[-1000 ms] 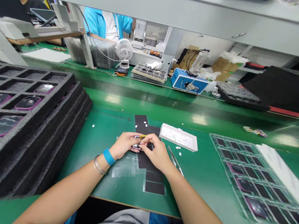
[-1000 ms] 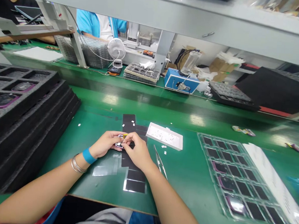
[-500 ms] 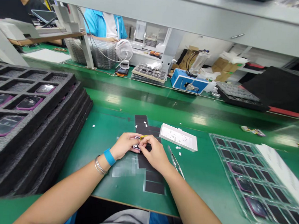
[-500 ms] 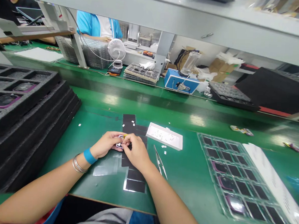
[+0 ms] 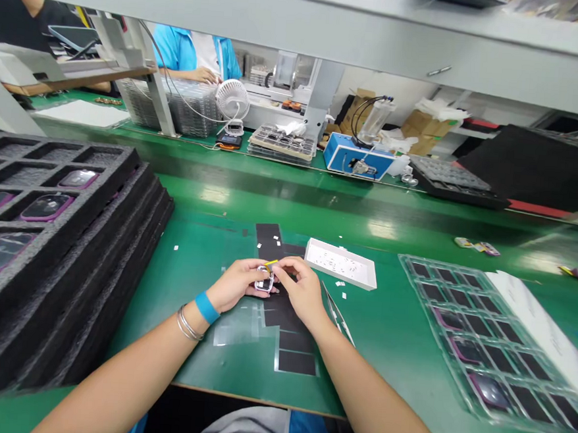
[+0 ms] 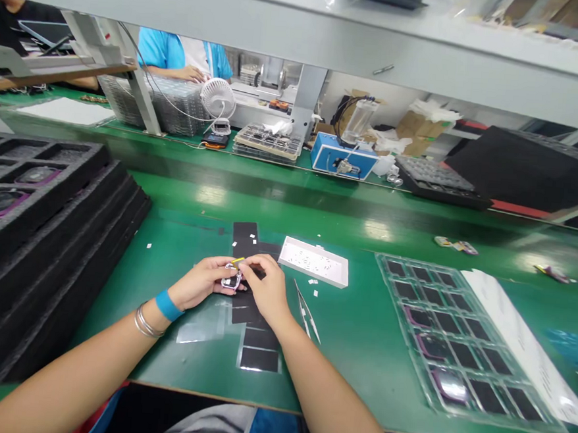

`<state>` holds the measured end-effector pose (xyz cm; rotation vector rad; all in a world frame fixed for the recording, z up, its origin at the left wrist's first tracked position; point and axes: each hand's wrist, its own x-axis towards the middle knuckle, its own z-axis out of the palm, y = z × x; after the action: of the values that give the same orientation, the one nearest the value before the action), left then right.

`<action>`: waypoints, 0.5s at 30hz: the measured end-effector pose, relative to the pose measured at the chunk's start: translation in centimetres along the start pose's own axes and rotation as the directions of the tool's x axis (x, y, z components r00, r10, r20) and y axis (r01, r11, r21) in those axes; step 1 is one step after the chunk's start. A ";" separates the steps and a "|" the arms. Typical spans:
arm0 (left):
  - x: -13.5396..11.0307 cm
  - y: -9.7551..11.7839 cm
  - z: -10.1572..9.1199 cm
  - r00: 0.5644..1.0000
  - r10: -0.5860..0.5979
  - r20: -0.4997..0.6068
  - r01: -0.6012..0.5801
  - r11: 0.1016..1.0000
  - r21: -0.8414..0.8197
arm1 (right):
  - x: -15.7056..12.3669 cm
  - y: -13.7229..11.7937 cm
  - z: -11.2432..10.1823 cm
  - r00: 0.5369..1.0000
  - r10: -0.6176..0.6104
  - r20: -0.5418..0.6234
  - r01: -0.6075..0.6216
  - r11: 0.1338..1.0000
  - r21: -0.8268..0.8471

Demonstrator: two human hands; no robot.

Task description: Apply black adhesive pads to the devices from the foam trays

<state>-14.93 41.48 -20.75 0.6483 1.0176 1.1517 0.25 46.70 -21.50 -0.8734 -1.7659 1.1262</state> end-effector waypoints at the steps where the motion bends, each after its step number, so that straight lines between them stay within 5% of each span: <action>1: -0.1 0.1 0.0 1.000 -0.015 0.023 0.015 1.000 -0.025 | -0.1 -0.2 0.0 0.999 -0.046 -0.029 0.045 0.998 -0.054; 5: -0.2 0.3 0.0 0.994 -0.034 0.102 0.039 0.998 -0.054 | -0.5 -1.0 -0.1 0.990 -0.123 -0.067 0.111 0.981 -0.157; 9: 0.1 -0.2 0.1 0.999 0.002 0.044 -0.003 1.000 0.024 | -0.8 -1.0 0.1 0.977 -0.205 -0.059 0.186 0.953 -0.241; 15: 0.2 0.1 -0.4 0.997 -0.056 0.052 0.064 0.985 -0.159 | -0.7 -0.9 -0.1 0.857 -0.487 0.171 0.501 0.706 -0.500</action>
<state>-15.27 41.67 -20.90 0.5110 0.8883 1.1475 0.55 45.79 -20.82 -0.6148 -2.2052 0.2859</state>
